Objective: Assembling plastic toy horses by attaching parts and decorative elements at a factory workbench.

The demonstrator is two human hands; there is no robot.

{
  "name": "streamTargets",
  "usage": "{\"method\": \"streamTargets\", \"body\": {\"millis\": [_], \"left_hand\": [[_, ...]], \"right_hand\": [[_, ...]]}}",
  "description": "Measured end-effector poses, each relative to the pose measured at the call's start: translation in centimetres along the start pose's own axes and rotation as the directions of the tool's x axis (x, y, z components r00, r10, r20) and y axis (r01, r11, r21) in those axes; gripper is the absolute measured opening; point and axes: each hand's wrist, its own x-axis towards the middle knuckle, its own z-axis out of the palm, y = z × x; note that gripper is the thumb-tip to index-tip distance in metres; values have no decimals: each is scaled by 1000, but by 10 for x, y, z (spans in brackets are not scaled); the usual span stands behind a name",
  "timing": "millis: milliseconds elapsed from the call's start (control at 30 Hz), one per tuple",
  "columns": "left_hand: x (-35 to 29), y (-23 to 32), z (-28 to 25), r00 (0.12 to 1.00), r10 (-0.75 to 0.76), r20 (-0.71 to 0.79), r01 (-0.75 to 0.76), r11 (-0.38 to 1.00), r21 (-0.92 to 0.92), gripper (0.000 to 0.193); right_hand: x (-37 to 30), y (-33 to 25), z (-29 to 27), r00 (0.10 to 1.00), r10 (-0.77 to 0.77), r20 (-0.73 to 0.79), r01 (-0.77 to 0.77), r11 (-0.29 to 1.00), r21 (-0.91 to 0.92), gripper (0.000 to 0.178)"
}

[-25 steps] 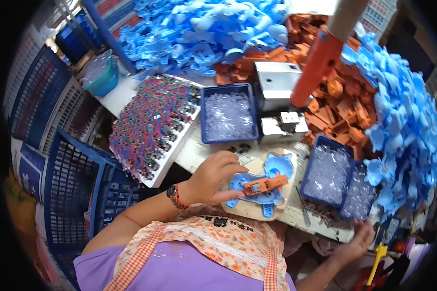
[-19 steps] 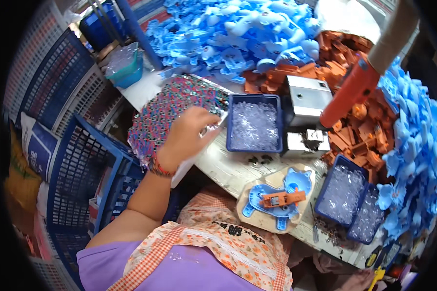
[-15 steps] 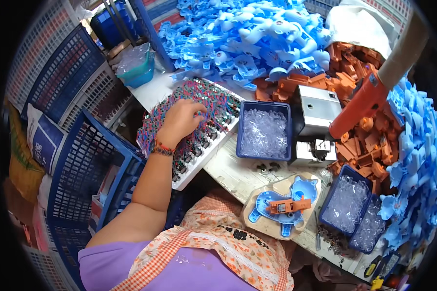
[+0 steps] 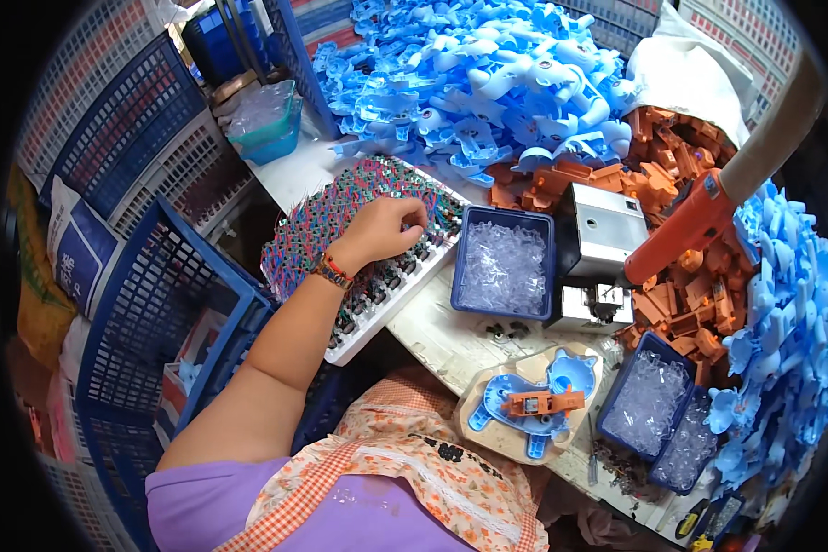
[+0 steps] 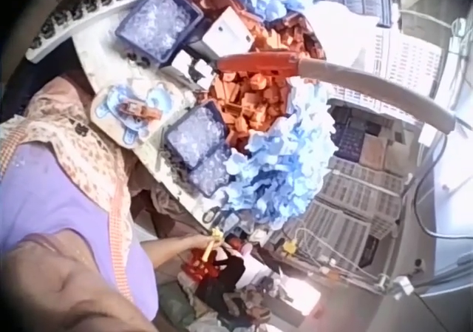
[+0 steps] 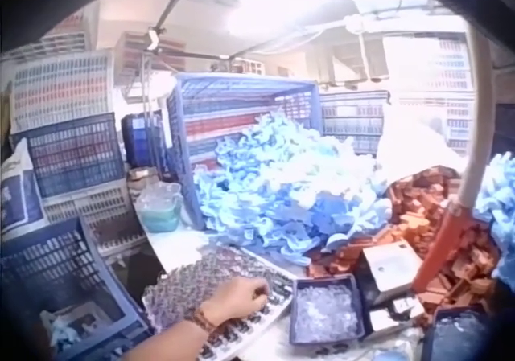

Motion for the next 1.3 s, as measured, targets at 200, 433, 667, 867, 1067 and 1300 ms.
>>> {"method": "streamTargets", "body": {"millis": [200, 433, 667, 867, 1067, 1300], "left_hand": [[19, 5, 3, 998, -40, 47, 48, 983, -175, 11], [26, -31, 3, 952, -242, 186, 288, 516, -807, 13], [2, -18, 6, 943, -218, 251, 326, 455, -829, 19], [1, -15, 3, 958, -205, 201, 282, 804, -524, 20], [-19, -15, -19, 932, -225, 285, 318, 125, -940, 18], [-84, 61, 13, 908, 70, 412, 354, -653, -670, 23]], "right_hand": [[-13, -19, 13, 997, -58, -55, 58, 998, 1, 37], [-23, -37, 27, 984, -129, -123, 130, 991, -1, 37], [-33, -50, 42, 961, -197, -195, 196, 980, -24, 37], [-61, -44, 117, 979, -121, 164, 128, 991, -34, 45], [-68, -24, 143, 828, -86, 555, 77, 996, 39, 66], [-29, 49, 87, 350, 73, 934, -155, 988, -19, 44]]}}
